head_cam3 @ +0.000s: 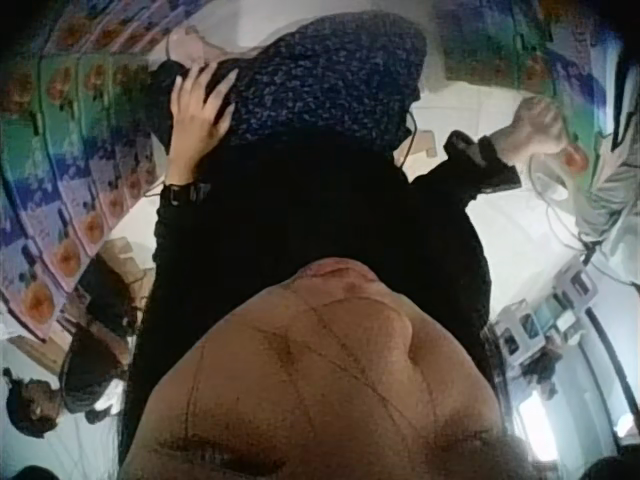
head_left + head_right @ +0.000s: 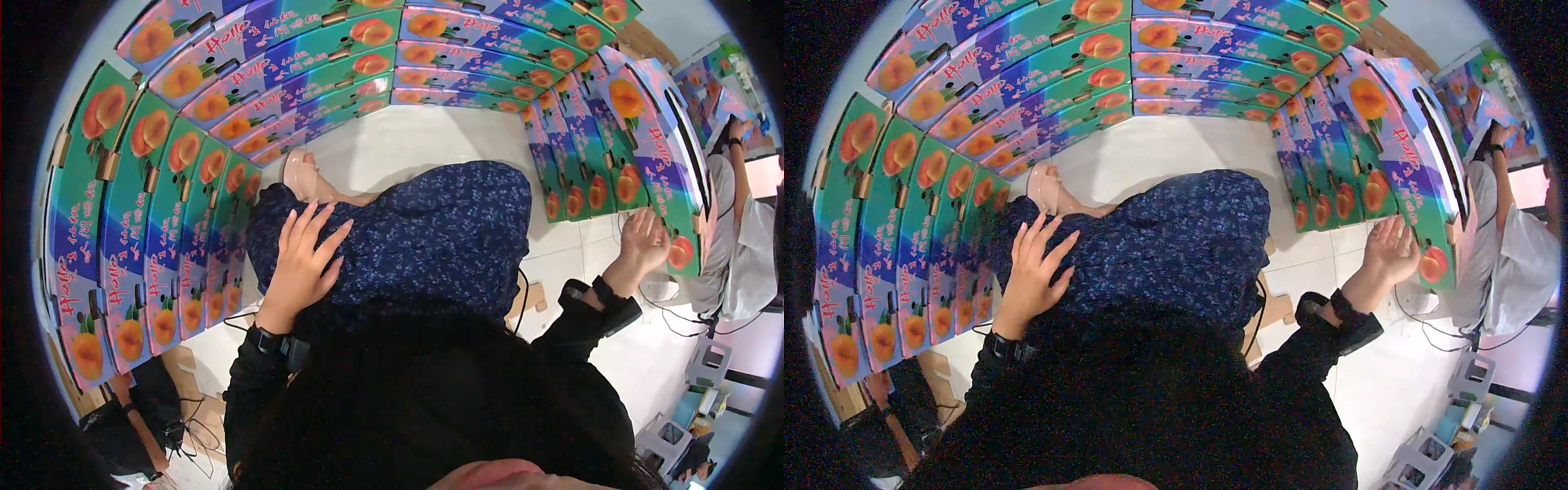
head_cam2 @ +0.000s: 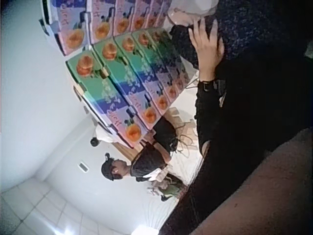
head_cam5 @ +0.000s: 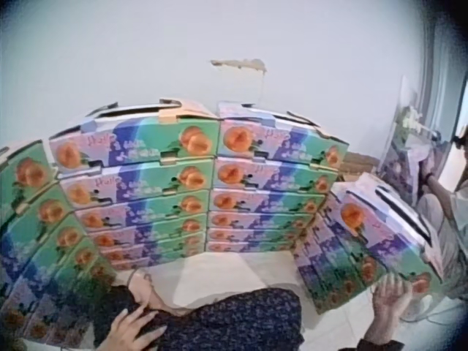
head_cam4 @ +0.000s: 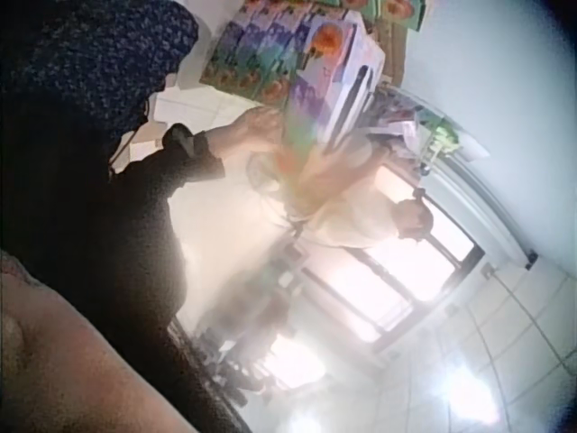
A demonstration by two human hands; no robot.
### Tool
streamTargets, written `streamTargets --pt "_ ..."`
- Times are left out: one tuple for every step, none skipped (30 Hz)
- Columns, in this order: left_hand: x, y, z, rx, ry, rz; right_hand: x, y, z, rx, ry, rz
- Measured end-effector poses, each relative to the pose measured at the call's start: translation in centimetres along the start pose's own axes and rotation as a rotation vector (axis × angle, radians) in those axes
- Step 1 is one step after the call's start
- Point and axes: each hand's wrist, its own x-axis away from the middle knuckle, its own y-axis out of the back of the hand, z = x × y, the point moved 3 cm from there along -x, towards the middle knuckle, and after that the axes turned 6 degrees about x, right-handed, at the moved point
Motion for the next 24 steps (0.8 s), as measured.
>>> streamTargets --pt "-0.1 -0.1 0.0 0.004 -0.002 0.001 -0.4 1.0 -0.3 0.091 0.025 0.03" --pt "-0.3 -0.1 0.0 0.009 -0.009 0.0 -0.9 1.9 -0.3 0.181 0.05 0.06" --pt "-0.2 -0.2 0.1 0.009 -0.01 0.0 -0.8 2.5 -0.6 0.172 0.031 0.035" --pt "0.0 -0.4 0.1 0.005 -0.001 0.0 -2.5 4.4 -1.1 0.174 0.022 0.04" --pt "-0.1 -0.2 0.1 0.019 -0.007 0.003 -5.5 7.6 -0.6 0.035 0.007 -0.087" --pt "-0.2 -0.1 0.1 0.035 -0.014 0.006 -7.9 10.2 0.6 -0.105 -0.007 -0.211" --pt "-0.1 -0.1 0.2 0.033 -0.007 0.005 -9.4 11.7 1.3 -0.279 -0.066 -0.288" --pt "0.0 -0.2 0.3 0.025 0.0 0.004 -10.5 12.5 2.5 -0.277 -0.073 -0.286" --pt "0.1 -0.2 0.4 0.018 0.005 0.003 -11.4 13.4 3.9 -0.316 -0.019 -0.283" --pt "0.2 0.0 0.6 0.015 0.012 0.004 -12.0 14.1 5.2 -0.354 0.035 -0.28" --pt "0.4 0.1 0.8 0.013 0.033 0.009 -12.6 14.8 6.6 -0.352 0.028 -0.28" --pt "0.6 0.2 1.1 0.016 0.053 0.012 -13.0 14.7 8.6 -0.305 0.071 -0.108" --pt "0.7 0.3 1.3 0.007 0.059 0.01 -12.9 13.8 10.1 -0.259 0.11 0.064" --pt "0.9 0.4 1.5 0.006 0.068 0.008 -11.4 12.0 10.8 -0.256 0.102 0.068" --pt "1.0 0.6 1.7 -0.003 0.065 -0.004 -9.0 9.4 11.6 -0.014 0.132 0.086" --pt "1.1 0.7 1.8 -0.011 0.058 -0.018 -7.4 7.3 12.7 0.226 0.166 0.104" --pt "1.0 0.7 1.9 -0.013 0.063 -0.028 -7.2 6.2 13.8 0.275 0.128 0.135" --pt "0.9 0.8 1.8 -0.016 0.068 -0.031 -7.9 6.2 14.5 0.273 0.124 0.14" --pt "0.7 0.8 1.7 -0.021 0.063 -0.036 -8.9 5.9 15.4 0.54 0.166 0.292" --pt "0.5 0.8 1.8 -0.024 0.054 -0.042 -9.5 5.6 16.1 0.807 0.214 0.442" --pt "0.3 0.6 1.8 -0.024 0.055 -0.046 -10.3 5.6 16.6 0.819 0.139 0.455" --pt "-0.1 0.4 1.8 -0.014 0.041 -0.045 -11.4 6.3 17.2 0.82 0.144 0.457" --pt "-0.2 0.4 1.6 -0.007 0.03 -0.042 -13.1 7.5 17.6 0.829 0.172 0.459" --pt "-0.4 0.2 1.4 -0.007 0.031 -0.046 -14.8 9.0 17.8 0.837 0.203 0.461"
